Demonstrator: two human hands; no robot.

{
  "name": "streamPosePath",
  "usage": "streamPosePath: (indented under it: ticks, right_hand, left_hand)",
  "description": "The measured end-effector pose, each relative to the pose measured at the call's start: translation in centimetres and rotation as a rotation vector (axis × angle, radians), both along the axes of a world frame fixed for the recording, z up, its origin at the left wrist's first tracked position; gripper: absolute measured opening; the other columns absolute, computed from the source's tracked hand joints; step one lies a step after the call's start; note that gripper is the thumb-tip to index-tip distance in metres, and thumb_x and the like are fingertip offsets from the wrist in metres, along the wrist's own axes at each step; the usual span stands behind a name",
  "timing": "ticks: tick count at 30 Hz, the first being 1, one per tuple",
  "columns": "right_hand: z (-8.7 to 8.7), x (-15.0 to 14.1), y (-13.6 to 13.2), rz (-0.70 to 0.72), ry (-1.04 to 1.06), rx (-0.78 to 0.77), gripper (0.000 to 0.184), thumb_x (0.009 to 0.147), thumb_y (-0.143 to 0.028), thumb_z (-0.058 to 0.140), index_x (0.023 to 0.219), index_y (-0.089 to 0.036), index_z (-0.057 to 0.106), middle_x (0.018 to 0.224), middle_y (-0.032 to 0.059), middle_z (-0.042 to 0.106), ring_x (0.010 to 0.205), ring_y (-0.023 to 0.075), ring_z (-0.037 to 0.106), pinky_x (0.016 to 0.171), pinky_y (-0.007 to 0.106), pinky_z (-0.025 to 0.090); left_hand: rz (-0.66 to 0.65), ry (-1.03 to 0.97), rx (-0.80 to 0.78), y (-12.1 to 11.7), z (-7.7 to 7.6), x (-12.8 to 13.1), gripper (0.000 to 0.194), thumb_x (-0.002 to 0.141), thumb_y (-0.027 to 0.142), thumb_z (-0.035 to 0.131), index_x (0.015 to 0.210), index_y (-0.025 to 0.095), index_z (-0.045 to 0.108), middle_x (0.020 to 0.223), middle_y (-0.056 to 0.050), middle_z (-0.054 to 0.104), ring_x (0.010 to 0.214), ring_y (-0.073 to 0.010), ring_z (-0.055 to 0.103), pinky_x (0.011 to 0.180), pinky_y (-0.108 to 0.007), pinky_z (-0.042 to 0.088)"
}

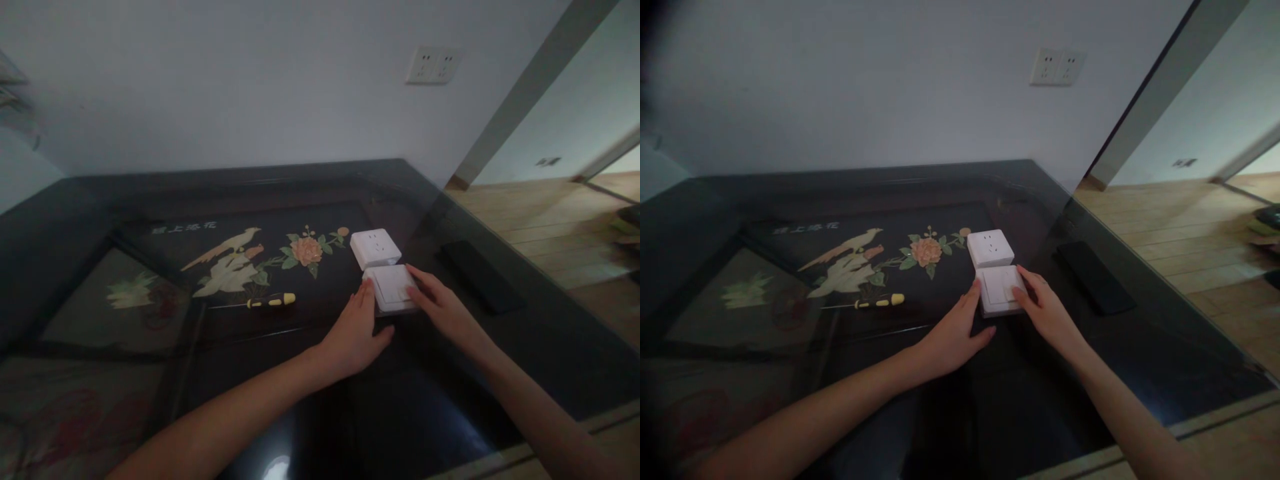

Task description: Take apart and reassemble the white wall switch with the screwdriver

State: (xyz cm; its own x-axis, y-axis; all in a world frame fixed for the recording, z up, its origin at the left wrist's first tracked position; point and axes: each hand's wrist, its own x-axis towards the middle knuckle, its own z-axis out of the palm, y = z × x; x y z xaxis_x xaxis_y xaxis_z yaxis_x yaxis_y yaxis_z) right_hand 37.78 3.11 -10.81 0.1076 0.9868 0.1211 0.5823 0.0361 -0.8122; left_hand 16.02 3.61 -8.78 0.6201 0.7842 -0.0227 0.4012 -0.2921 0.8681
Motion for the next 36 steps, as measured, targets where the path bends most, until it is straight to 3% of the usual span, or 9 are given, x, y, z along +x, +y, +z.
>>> streamPosePath:
  ticks: [5,12,17,26,36]
  right_hand:
    - [0.1,0.8,1.3,-0.017,0.018,-0.016,0.057,0.086,-0.048,0.06,0.137,-0.023,0.055,0.14,0.0134,0.057,0.132,0.0321,0.051,0.113,0.057,0.035]
    - [0.5,-0.1,3.1,0.01,0.129,-0.071,0.07,0.085,-0.046,0.061,0.147,-0.017,0.043,0.145,0.0155,0.054,0.128,0.0312,0.056,0.106,0.052,0.046]
    - [0.5,-0.6,3.5,-0.015,0.158,-0.061,0.067,0.086,-0.043,0.061,0.145,-0.017,0.046,0.148,0.0133,0.051,0.13,0.0307,0.054,0.111,0.053,0.039]
    - [-0.2,-1.4,3.1,-0.054,0.175,-0.028,0.066,0.086,-0.043,0.062,0.145,-0.018,0.047,0.15,0.0118,0.049,0.135,0.0314,0.048,0.116,0.054,0.032]
    - [-0.4,-1.0,3.1,-0.036,0.165,-0.024,0.069,0.085,-0.049,0.062,0.145,-0.019,0.047,0.15,0.0113,0.05,0.134,0.033,0.05,0.112,0.056,0.037]
  left_hand:
    - [0.017,-0.064,-0.045,0.4,0.2,0.6,0.084,0.081,0.028,0.063,0.151,0.004,0.023,0.16,-0.024,0.022,0.15,-0.0325,0.022,0.124,-0.05,0.018]
    - [0.203,-0.189,-0.149,2.2,-0.9,2.1,0.086,0.09,0.027,0.053,0.155,0.005,0.0,0.165,-0.017,-0.005,0.153,-0.0264,-0.001,0.125,-0.046,0.016]
    - [0.237,-0.253,-0.21,3.3,-1.7,3.6,0.085,0.092,0.025,0.055,0.157,0.021,0.001,0.165,-0.01,0.015,0.152,-0.0283,0.014,0.123,-0.051,0.02]
    - [0.265,-0.319,-0.215,3.4,-2.4,3.1,0.085,0.09,0.023,0.057,0.157,0.019,0.006,0.164,-0.011,0.019,0.151,-0.0296,0.017,0.124,-0.05,0.019]
    - [0.232,-0.344,-0.123,1.6,-4.0,3.1,0.084,0.092,0.024,0.057,0.157,0.024,0.004,0.163,-0.007,0.024,0.149,-0.0296,0.026,0.123,-0.051,0.026]
